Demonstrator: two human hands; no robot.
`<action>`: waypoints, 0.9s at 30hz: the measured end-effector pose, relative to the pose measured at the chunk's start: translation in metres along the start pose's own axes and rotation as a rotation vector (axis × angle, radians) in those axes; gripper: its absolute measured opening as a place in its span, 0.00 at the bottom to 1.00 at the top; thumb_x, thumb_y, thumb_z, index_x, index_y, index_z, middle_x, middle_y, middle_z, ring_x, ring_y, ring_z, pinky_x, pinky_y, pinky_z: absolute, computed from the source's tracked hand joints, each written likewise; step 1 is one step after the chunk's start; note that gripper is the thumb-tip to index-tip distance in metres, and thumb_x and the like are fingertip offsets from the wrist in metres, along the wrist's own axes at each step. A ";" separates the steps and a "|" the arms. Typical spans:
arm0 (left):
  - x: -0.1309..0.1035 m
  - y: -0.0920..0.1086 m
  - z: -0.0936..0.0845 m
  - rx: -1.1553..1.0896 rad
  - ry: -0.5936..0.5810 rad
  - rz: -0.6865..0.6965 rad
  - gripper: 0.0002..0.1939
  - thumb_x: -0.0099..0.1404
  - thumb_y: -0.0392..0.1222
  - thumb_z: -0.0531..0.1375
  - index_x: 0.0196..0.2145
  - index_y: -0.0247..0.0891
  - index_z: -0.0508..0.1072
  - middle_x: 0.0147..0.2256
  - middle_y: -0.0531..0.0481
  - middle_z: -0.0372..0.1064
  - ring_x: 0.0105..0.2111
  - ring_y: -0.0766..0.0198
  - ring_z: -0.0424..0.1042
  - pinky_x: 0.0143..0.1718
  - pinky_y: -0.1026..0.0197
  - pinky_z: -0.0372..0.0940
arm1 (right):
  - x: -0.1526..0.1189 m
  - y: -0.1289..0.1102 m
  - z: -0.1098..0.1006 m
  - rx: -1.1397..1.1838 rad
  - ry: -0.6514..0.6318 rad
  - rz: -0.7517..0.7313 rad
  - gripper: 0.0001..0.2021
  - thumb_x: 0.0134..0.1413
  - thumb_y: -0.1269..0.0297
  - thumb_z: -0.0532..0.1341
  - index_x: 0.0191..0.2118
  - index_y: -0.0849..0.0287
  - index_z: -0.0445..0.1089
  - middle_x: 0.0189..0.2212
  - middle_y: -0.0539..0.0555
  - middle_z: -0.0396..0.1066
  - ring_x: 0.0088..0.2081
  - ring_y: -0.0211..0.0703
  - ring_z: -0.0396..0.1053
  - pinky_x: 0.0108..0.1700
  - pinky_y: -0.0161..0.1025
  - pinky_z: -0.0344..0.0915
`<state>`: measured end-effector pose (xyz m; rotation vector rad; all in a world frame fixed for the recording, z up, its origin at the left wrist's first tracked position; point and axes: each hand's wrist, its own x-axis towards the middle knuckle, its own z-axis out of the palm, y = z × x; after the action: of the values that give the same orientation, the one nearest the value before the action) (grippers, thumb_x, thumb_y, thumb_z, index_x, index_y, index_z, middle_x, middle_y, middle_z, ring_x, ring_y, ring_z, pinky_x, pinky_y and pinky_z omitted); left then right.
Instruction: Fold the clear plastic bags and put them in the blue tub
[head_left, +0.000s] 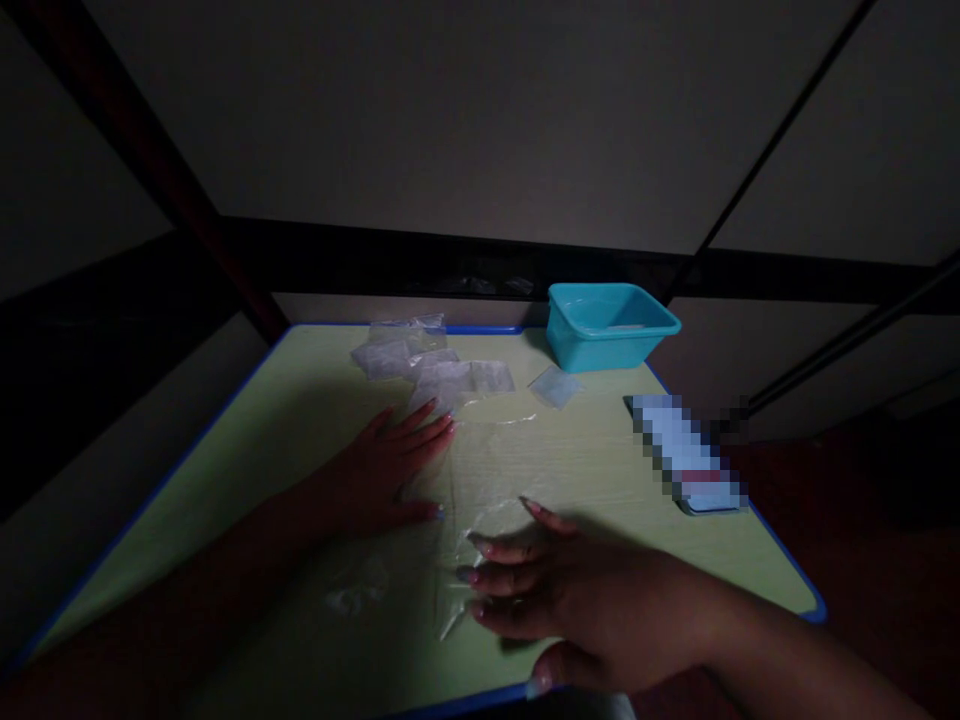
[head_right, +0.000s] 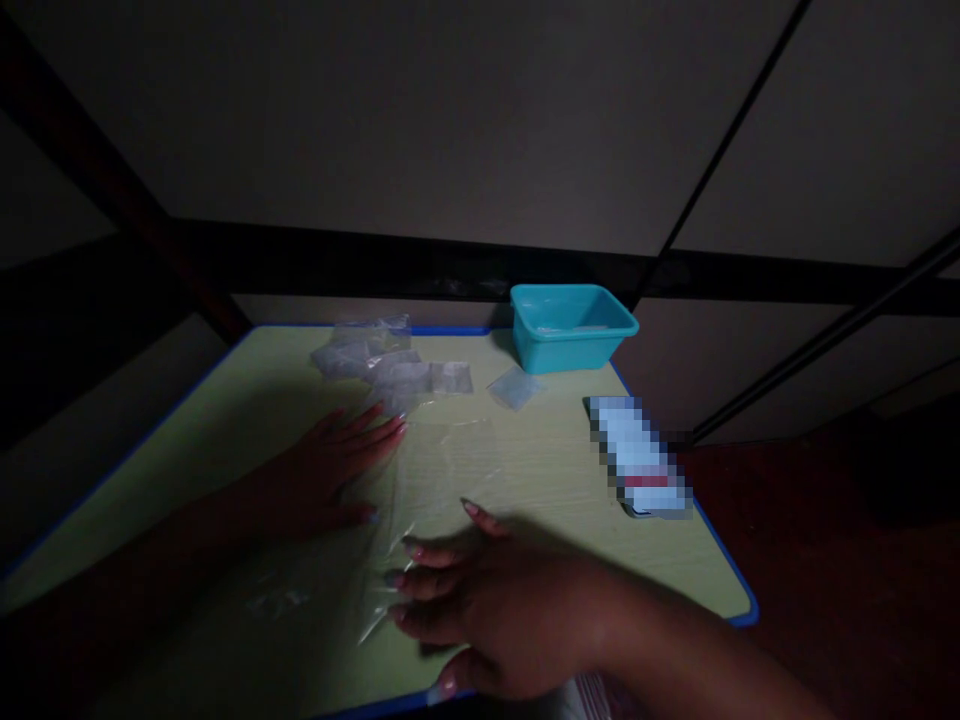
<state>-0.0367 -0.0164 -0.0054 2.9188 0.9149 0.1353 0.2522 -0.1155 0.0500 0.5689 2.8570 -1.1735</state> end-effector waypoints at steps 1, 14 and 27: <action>0.001 0.000 -0.001 0.017 0.029 0.009 0.47 0.61 0.68 0.52 0.67 0.38 0.42 0.65 0.37 0.44 0.65 0.39 0.39 0.60 0.34 0.36 | 0.001 0.000 -0.001 0.006 0.023 -0.003 0.30 0.60 0.61 0.58 0.66 0.52 0.48 0.64 0.56 0.51 0.67 0.48 0.39 0.63 0.58 0.17; -0.001 0.064 -0.011 -0.199 0.342 0.129 0.22 0.56 0.63 0.61 0.37 0.41 0.70 0.54 0.45 0.60 0.59 0.44 0.49 0.58 0.43 0.51 | 0.021 0.018 -0.004 0.485 0.444 -0.035 0.14 0.59 0.68 0.59 0.51 0.62 0.69 0.47 0.59 0.73 0.48 0.41 0.70 0.51 0.41 0.65; 0.003 0.057 -0.003 -0.142 0.354 -0.007 0.05 0.63 0.38 0.56 0.31 0.38 0.72 0.52 0.44 0.63 0.57 0.47 0.53 0.55 0.44 0.56 | 0.011 0.035 -0.014 0.248 0.473 0.411 0.08 0.49 0.64 0.66 0.35 0.61 0.72 0.24 0.47 0.68 0.25 0.34 0.63 0.27 0.32 0.57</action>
<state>-0.0019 -0.0611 0.0033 2.8059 0.9125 0.7047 0.2554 -0.0797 0.0350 1.5442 2.7196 -1.4750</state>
